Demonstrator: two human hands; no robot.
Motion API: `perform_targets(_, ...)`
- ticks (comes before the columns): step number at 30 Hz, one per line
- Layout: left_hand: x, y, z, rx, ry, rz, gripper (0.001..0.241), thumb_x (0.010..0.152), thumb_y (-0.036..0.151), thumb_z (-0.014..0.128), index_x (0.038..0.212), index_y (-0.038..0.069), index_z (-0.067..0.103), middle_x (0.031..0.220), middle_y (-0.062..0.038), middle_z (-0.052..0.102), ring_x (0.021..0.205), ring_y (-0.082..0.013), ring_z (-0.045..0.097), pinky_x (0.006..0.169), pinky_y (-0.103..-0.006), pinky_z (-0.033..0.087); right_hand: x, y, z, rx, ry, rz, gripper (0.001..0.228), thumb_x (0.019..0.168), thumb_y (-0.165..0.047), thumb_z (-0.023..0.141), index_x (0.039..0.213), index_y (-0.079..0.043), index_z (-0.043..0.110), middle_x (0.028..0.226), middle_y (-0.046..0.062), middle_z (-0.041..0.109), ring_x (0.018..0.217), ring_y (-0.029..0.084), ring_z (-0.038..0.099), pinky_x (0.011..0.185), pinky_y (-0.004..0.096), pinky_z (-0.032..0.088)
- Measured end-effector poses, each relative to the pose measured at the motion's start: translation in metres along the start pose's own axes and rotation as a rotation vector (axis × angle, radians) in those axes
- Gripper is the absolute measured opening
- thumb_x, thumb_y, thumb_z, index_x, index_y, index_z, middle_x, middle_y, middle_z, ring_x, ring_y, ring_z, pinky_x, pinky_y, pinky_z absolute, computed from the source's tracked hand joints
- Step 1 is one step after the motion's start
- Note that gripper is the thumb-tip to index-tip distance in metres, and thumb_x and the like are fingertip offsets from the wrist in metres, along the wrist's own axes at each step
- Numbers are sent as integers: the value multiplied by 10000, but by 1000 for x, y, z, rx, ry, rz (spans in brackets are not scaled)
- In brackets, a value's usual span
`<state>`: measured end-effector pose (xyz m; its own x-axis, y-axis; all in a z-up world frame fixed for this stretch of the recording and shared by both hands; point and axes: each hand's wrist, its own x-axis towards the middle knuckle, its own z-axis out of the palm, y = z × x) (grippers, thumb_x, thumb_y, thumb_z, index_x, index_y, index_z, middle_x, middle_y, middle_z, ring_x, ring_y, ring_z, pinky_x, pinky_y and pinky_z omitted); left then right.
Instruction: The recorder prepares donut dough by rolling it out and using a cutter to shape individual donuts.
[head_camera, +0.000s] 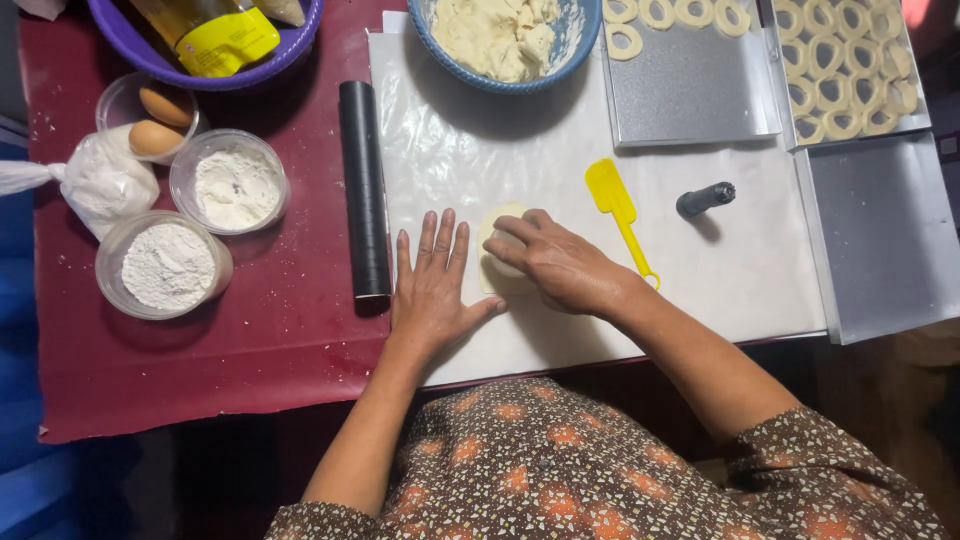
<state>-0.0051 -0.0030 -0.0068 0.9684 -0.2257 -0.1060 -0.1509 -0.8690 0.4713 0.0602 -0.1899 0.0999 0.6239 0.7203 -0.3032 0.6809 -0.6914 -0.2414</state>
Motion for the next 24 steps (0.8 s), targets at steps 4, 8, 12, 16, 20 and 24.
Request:
perform_targets(4, 0, 0, -4, 38, -9, -8, 1243, 697, 826, 647, 1599, 101, 193, 1696, -130, 48, 1554, -253, -59, 1235, -535, -93, -2, 15, 10, 6, 76, -146, 703, 705, 110, 618, 1372, -103, 562, 1475, 140, 504, 1331, 397, 472, 1088, 437, 438)
perform_targets(8, 3, -1, -1, 22, 12, 9, 1257, 694, 826, 649, 1603, 82, 202, 1697, -130, 61, 1561, -260, -52, 1239, -539, -84, -19, 12, -12, 144, 95, -135, 773, 660, 102, 635, 1395, -130, 570, 1509, 125, 480, 1386, 381, 443, 1136, 435, 412)
perform_targets(12, -2, -1, -1, 7, 22, 6, 1254, 698, 825, 648, 1595, 65, 213, 1698, -133, 66, 1560, -263, -49, 1236, -538, -86, -63, 25, -20, 235, 283, 114, 747, 727, -46, 719, 1443, -172, 546, 1477, 141, 499, 1350, 363, 482, 1110, 447, 426)
perform_targets(16, 1, 0, -5, -5, 14, 4, 1251, 698, 823, 643, 1591, 59, 214, 1696, -135, 68, 1557, -263, -52, 1232, -534, -90, -122, 57, 7, 229, 324, 344, 678, 758, -152, 728, 1420, -164, 582, 1458, 139, 529, 1336, 348, 512, 1060, 431, 472)
perform_targets(20, -1, 5, -12, -32, 9, 2, 1227, 715, 795, 651, 1588, 50, 215, 1691, -136, 77, 1555, -262, -44, 1230, -527, -89, -167, 88, 31, 136, 441, 614, 667, 763, -180, 742, 1414, -109, 615, 1437, 152, 572, 1307, 353, 548, 1100, 446, 452)
perform_targets(24, -4, 8, -16, -37, 24, 11, 1208, 734, 756, 668, 1590, 27, 228, 1698, -145, 91, 1566, -269, -31, 1234, -526, -90, -185, 112, 47, 75, 524, 770, 639, 814, -180, 728, 1436, -78, 626, 1444, 156, 589, 1293, 374, 559, 1108, 450, 456)
